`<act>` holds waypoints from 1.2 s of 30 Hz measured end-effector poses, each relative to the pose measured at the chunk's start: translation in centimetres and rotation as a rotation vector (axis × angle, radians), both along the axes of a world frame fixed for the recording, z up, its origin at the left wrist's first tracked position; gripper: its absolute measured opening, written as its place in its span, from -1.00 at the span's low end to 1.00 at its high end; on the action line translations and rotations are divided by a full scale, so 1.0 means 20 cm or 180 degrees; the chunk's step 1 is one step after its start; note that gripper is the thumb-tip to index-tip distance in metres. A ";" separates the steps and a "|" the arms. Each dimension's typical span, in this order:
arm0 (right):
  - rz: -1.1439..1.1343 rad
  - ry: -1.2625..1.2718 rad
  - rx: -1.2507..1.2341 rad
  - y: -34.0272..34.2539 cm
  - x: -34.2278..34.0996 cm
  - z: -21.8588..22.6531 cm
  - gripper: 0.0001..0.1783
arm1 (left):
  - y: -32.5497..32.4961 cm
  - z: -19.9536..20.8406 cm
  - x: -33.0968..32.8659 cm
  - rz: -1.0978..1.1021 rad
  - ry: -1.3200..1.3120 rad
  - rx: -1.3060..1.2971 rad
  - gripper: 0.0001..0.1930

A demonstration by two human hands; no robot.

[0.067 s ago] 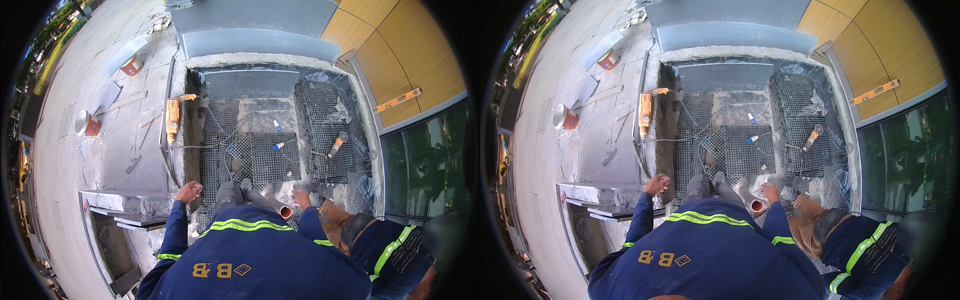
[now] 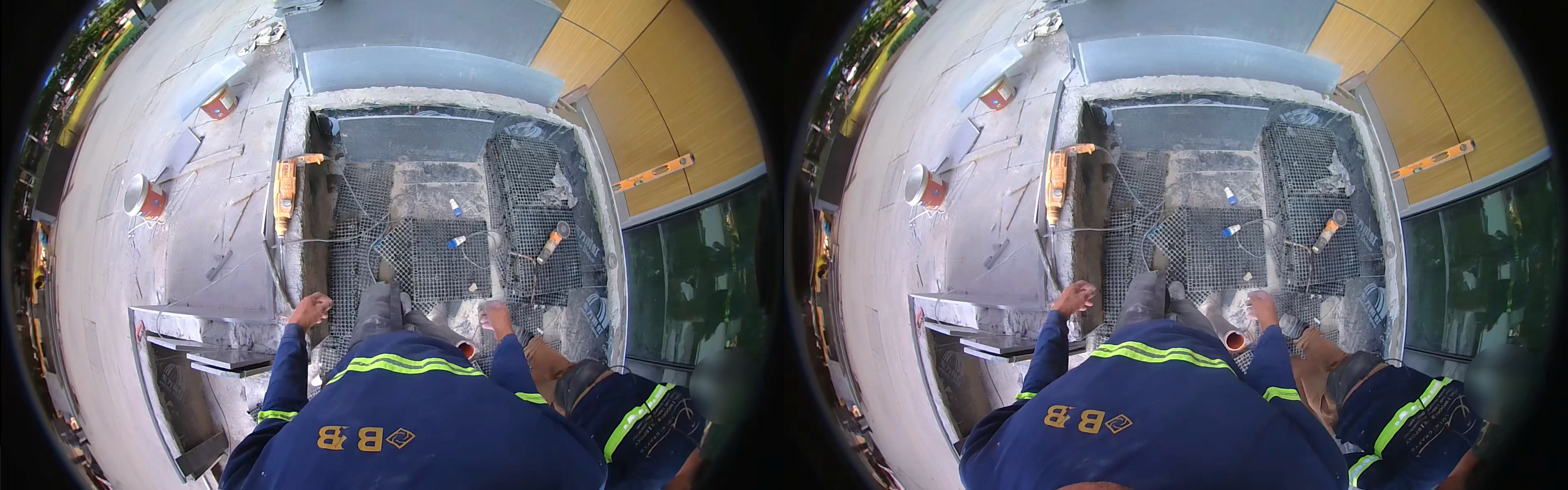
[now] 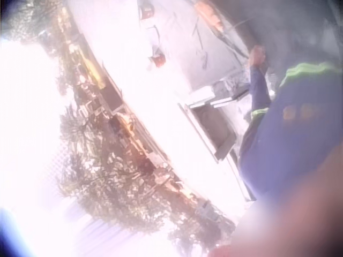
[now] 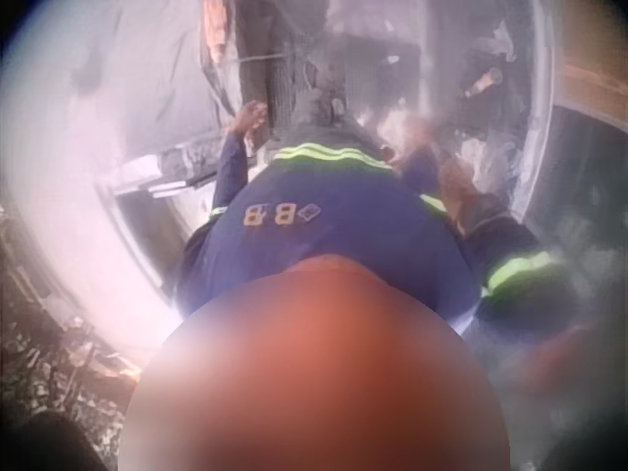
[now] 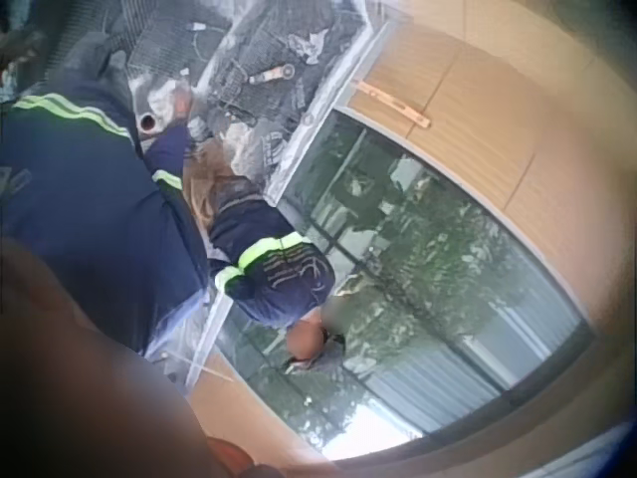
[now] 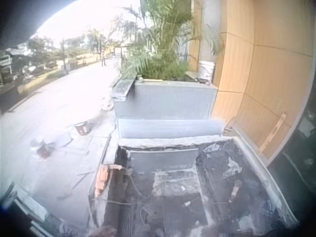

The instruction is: The person applies mortar to a metal mesh surface using a trowel and positions a large stone tile into place. They then use a metal straightedge and pencil to mark alignment lines on the tile and surrounding area. The person continues to adjust the tile and measure the installation area.

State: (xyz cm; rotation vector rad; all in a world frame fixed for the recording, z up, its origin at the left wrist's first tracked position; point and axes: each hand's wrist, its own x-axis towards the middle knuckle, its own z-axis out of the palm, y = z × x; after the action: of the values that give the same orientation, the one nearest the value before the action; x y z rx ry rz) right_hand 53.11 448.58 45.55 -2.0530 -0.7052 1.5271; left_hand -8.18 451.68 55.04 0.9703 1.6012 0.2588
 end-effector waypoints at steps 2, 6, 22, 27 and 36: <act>-0.0016 -0.0236 0.0357 0.53 -0.07 0.39 -0.75 | 0.26 0.06 0.02 0.0510 -0.0207 -0.0268 -0.68; -0.0176 -0.0293 0.0602 1.12 0.09 0.50 -0.70 | 0.91 -0.03 0.15 0.0431 -0.0308 -0.0354 -0.65; 0.1343 -0.1318 0.0609 4.29 -0.18 -0.36 -0.60 | 4.44 -1.40 0.49 0.3212 -0.0910 -0.0628 -0.36; 0.0986 -0.2503 0.0850 5.30 -0.04 -0.55 -0.54 | 5.25 -1.56 0.61 0.1083 0.0947 -0.1462 -0.25; 0.0632 -0.3929 0.0699 6.15 0.09 -1.11 -0.33 | 5.81 -1.56 0.93 -0.1367 0.3155 -0.2312 -0.37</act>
State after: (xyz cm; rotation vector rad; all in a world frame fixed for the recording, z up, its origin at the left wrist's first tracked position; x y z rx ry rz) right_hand 54.92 571.60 23.39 -2.6395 -1.4244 0.0382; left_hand 10.36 567.83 23.94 0.8480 2.0339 -1.1948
